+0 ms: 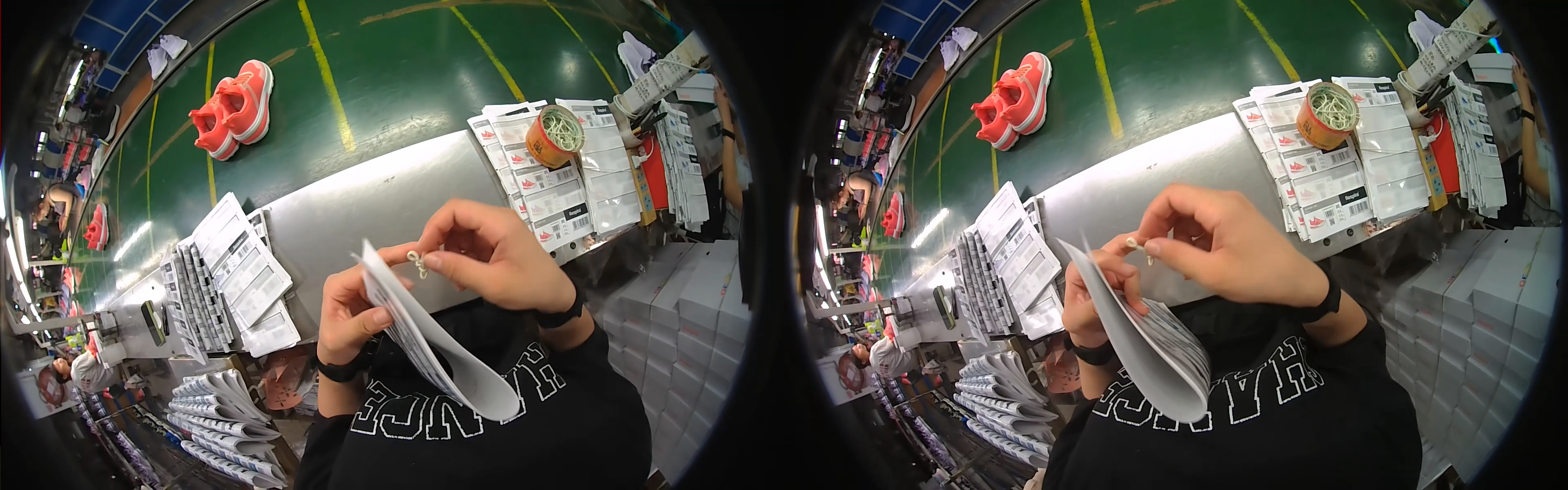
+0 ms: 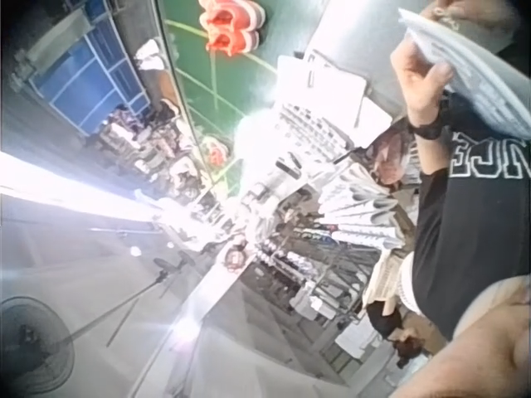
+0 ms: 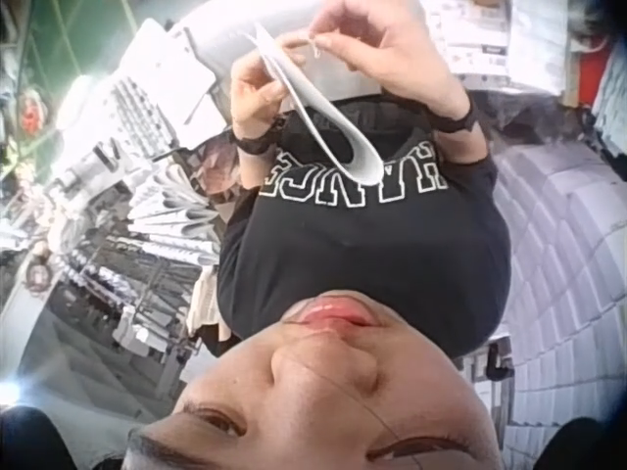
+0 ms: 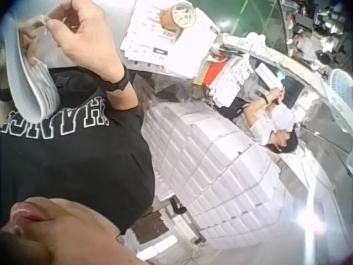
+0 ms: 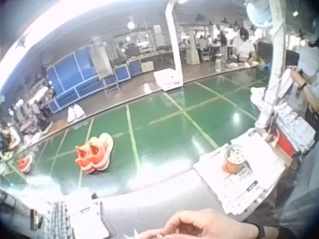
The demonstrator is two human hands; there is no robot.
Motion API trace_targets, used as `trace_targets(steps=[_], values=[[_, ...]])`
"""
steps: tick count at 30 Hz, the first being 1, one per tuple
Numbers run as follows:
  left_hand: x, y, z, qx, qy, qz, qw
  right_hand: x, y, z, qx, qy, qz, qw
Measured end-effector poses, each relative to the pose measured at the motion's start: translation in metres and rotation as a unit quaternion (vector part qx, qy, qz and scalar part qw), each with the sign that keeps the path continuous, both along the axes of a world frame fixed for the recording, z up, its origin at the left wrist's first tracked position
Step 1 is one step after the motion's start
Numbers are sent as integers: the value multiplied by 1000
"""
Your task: Checking barcode lists, wrapping labels, and inspecting purple and red athletic shoes on a factory line.
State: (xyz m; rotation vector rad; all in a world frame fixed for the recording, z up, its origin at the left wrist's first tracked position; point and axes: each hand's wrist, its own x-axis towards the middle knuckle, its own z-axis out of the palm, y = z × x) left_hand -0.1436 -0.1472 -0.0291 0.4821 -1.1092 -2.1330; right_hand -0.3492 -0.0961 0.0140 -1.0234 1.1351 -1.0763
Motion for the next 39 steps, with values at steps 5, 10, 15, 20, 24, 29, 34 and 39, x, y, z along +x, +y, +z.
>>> trace_targets(steps=[5, 10, 15, 20, 24, 29, 34, 39], values=[[11, 12, 2, -64, -54, 37, 996, 12, 12, 1, -41, 5, -2, 999], [13, 16, 3, -65, 68, 99, 991, 8, 14, 5, -26, -29, 13, 999], [18, 12, -13, -68, 185, 72, 978, -1, 14, -3, -83, 45, 83, 992], [19, 7, -18, -21, 194, 45, 980, -9, 14, -23, -106, -198, 124, 967], [28, 5, -30, -40, 140, 33, 989, -10, 15, -23, -110, -178, 186, 960], [22, 12, -17, -16, 91, 38, 995, 13, 7, -18, -74, -46, 79, 993], [23, 12, -15, -27, 95, 32, 995, 28, 0, -37, -58, -64, 57, 995], [25, 17, -16, 4, 77, 70, 995, 24, 0, -40, -31, -244, 95, 965]])
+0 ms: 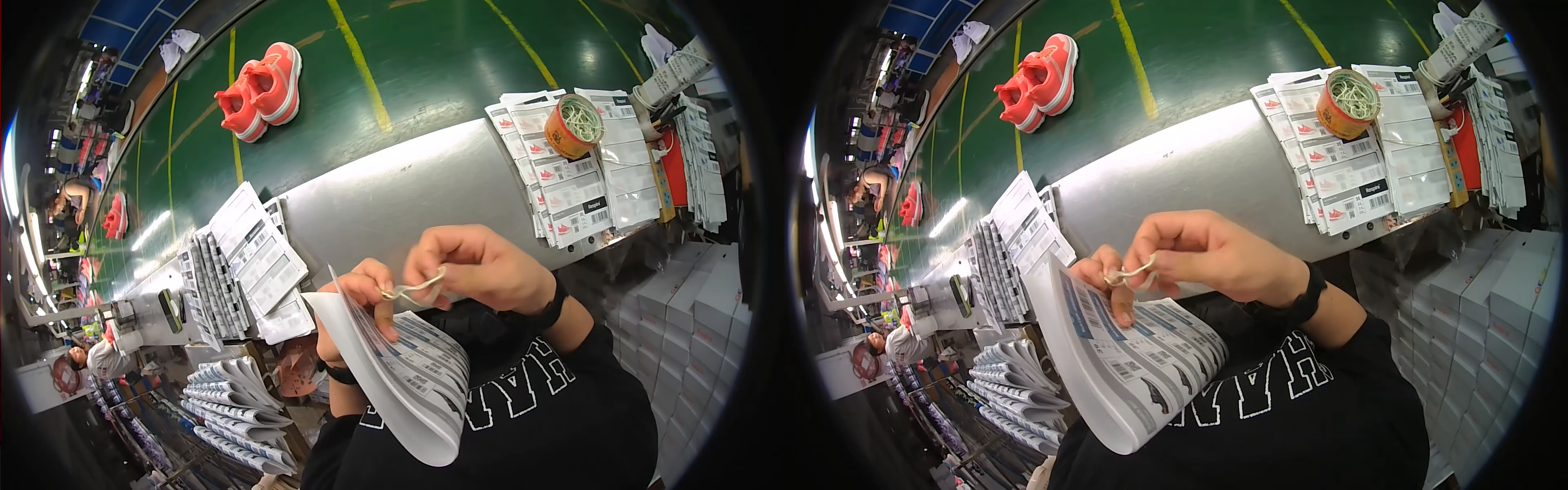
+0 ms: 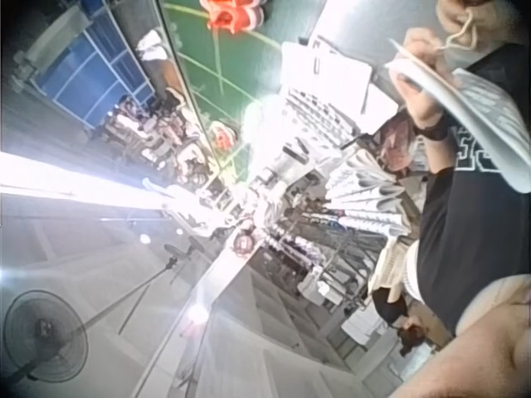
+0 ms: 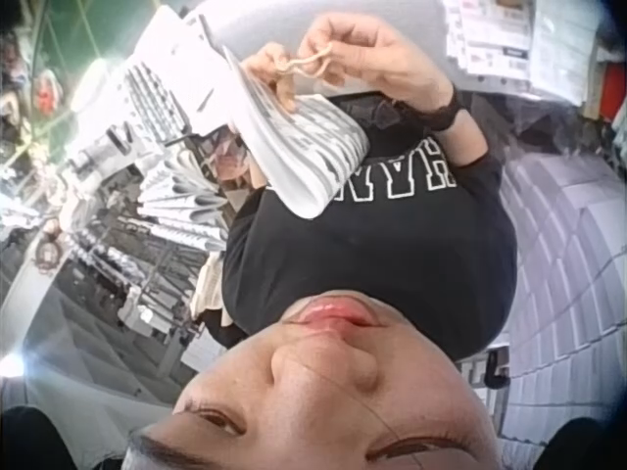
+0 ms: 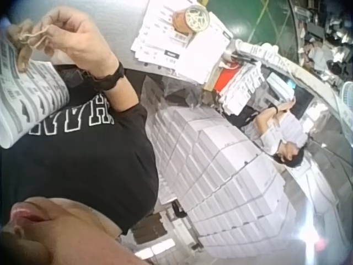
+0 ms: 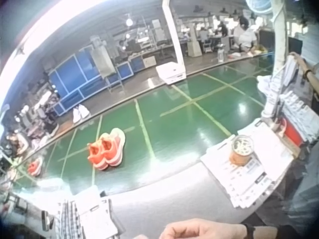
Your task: Checking barcode lists, wrapping labels, and inspecting purple and red athletic shoes on a factory line.
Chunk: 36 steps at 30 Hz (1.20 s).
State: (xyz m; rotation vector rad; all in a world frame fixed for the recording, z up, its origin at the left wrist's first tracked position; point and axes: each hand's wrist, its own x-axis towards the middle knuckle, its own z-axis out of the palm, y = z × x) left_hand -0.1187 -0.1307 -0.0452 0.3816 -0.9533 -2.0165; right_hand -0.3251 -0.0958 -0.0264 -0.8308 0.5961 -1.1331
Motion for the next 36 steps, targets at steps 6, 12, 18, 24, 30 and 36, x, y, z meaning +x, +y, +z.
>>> trace_targets(steps=[6, 12, 18, 24, 30, 36], values=[[-3, -3, 3, 1, -65, -23, 998, -18, 11, 4, 70, -265, 289, 917], [4, -11, 0, 6, -135, 197, 971, -46, 8, -1, -93, 131, -59, 985], [1, 11, 6, -116, -318, 229, 913, 10, 8, 4, -1, 216, -41, 975], [8, 31, 52, -691, -419, 281, 518, 23, -4, 21, -216, 446, 30, 868], [63, 37, 41, -728, -518, 286, 345, 60, -6, 34, -291, 522, 137, 790], [153, 83, 62, -546, -623, 441, 345, 45, -26, 57, -398, 472, 235, 751]])
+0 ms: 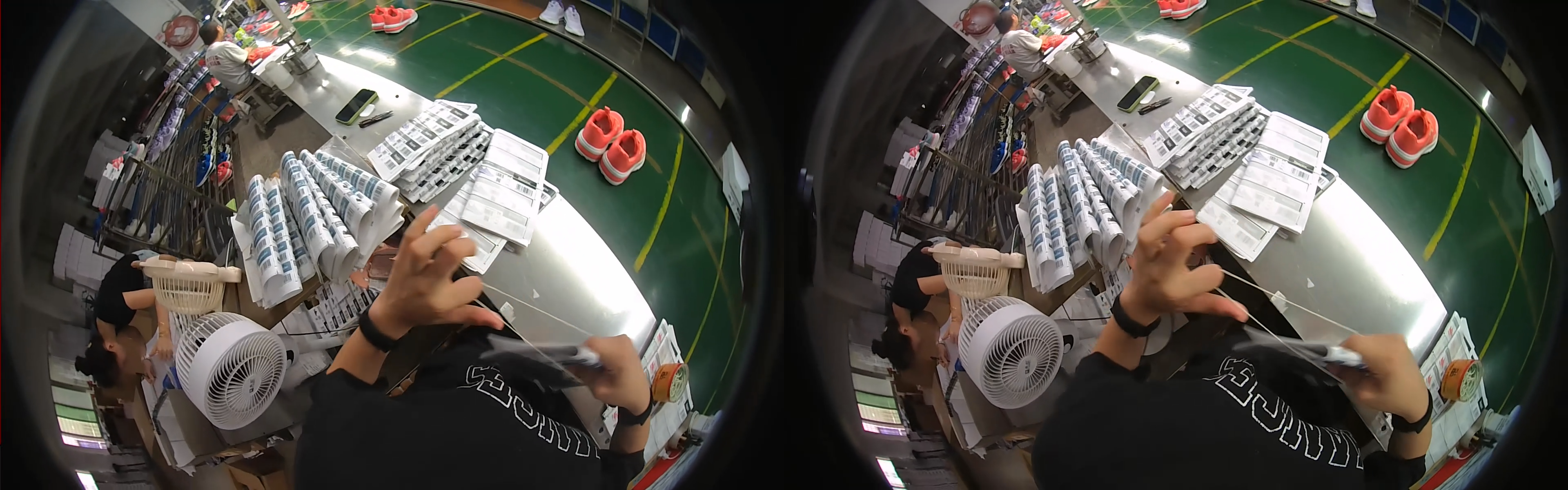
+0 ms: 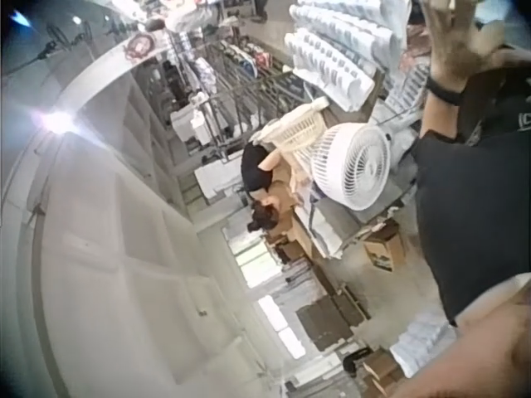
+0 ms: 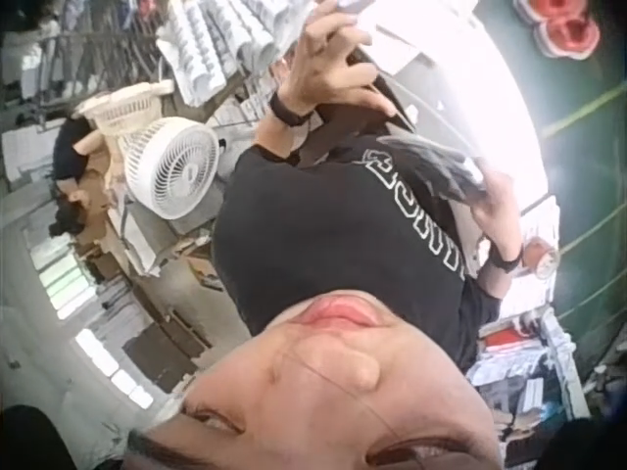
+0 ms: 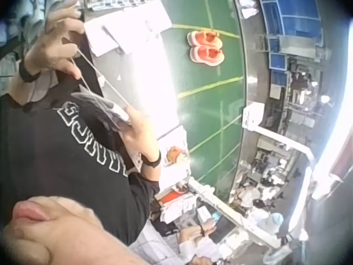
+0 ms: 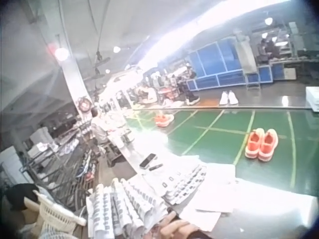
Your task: Checking barcode lists, wrapping labels, and inspecting purple and red athletic shoes on a factory line.
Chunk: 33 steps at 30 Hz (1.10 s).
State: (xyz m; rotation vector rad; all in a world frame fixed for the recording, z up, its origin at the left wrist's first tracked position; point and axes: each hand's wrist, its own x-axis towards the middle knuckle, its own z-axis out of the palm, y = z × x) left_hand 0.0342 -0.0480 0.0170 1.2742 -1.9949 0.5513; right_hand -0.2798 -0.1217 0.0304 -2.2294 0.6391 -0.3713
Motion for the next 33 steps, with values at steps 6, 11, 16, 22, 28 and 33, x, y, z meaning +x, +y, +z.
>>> trace_targets(steps=[6, 11, 16, 22, 28, 33], values=[[-12, 22, -17, 241, 422, -154, 860, 38, -13, 1, 239, -358, -275, 859], [-24, 46, -45, 386, 633, -226, 632, 101, -15, -4, 275, -453, -236, 815], [42, 81, -45, -28, 554, 76, 829, 118, -3, 13, 294, -328, -78, 894], [124, 128, 12, -197, 752, 118, 618, 101, -15, -1, 322, -294, -139, 889], [179, 139, -28, 22, 657, 331, 677, 91, -20, -18, 348, -244, -139, 894], [152, 123, -28, -11, 156, 735, 660, 75, -19, -26, 374, -201, -120, 897]])
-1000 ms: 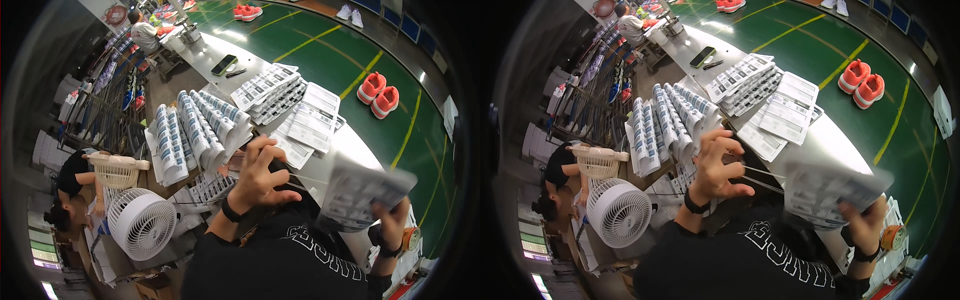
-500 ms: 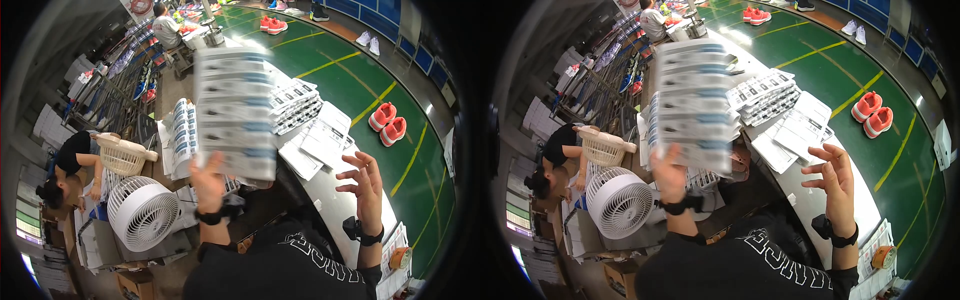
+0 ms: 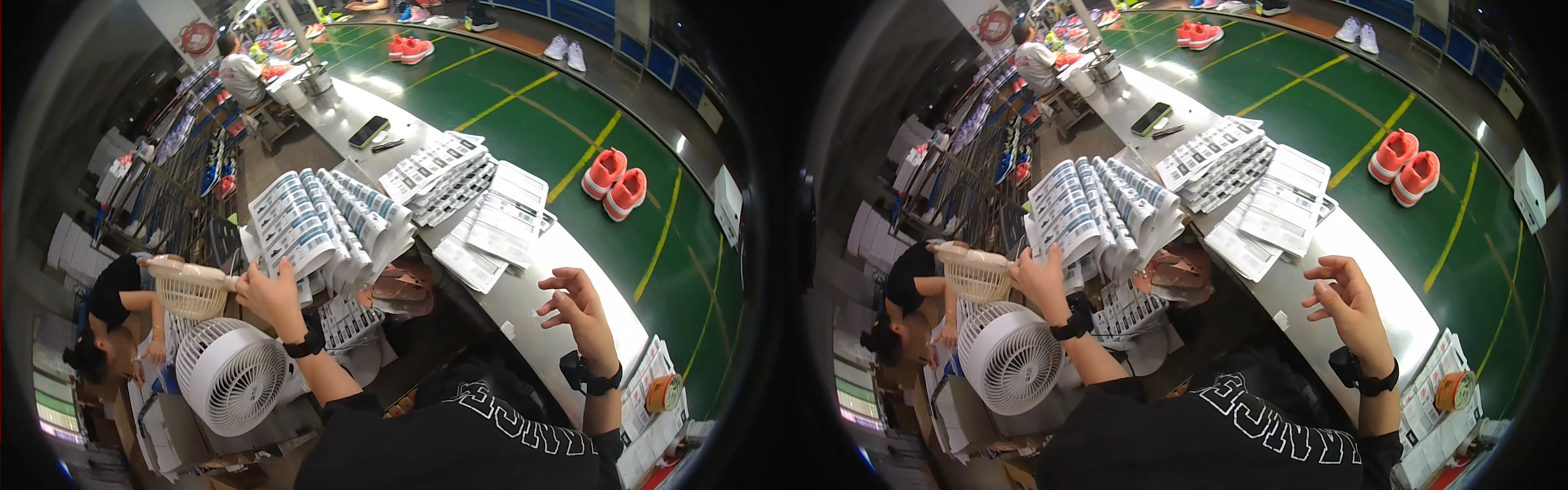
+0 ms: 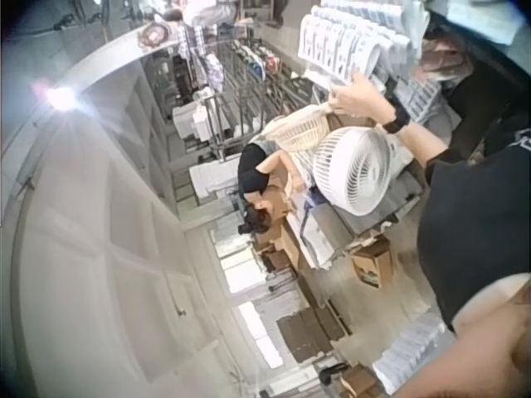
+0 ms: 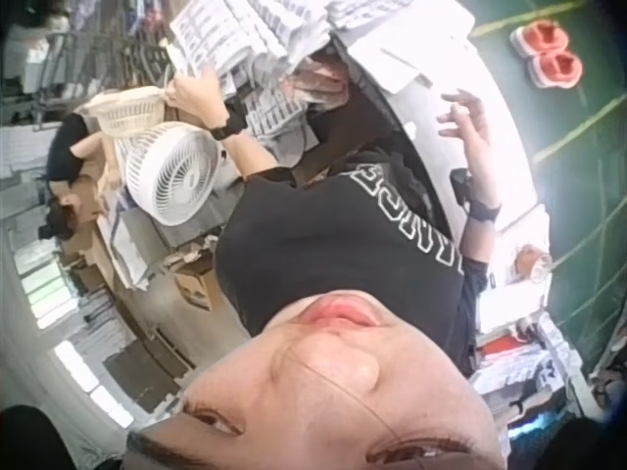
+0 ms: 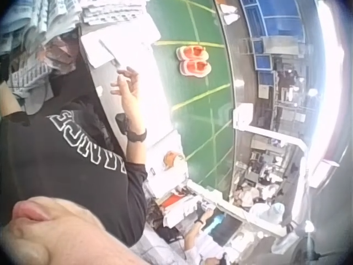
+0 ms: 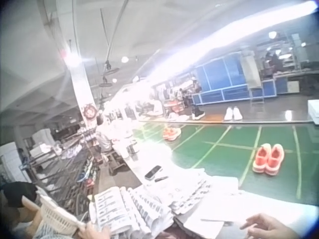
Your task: Checking barcode lists, wrapping labels, and inspecting purple and red athletic shoes on a factory line.
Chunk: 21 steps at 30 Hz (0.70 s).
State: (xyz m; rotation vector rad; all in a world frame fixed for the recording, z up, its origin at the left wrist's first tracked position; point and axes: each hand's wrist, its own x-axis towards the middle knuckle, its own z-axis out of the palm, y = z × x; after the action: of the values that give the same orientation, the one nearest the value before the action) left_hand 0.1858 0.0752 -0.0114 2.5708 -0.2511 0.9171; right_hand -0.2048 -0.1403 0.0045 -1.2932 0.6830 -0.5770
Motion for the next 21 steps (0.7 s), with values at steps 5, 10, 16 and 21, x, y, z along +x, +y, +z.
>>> trace_targets(steps=[5, 10, 16, 21], values=[[-4, -12, 14, -68, -45, -106, 991, -31, 4, -14, 18, 20, -30, 999], [-94, -72, 55, -175, -142, -273, 935, -61, 27, -23, -39, 51, -56, 996], [-207, -231, 33, 112, 131, -743, 647, -92, 64, -35, -66, 140, -82, 985], [-299, -406, -44, 245, 43, -786, 566, -118, 102, -44, -56, 203, -114, 971]])
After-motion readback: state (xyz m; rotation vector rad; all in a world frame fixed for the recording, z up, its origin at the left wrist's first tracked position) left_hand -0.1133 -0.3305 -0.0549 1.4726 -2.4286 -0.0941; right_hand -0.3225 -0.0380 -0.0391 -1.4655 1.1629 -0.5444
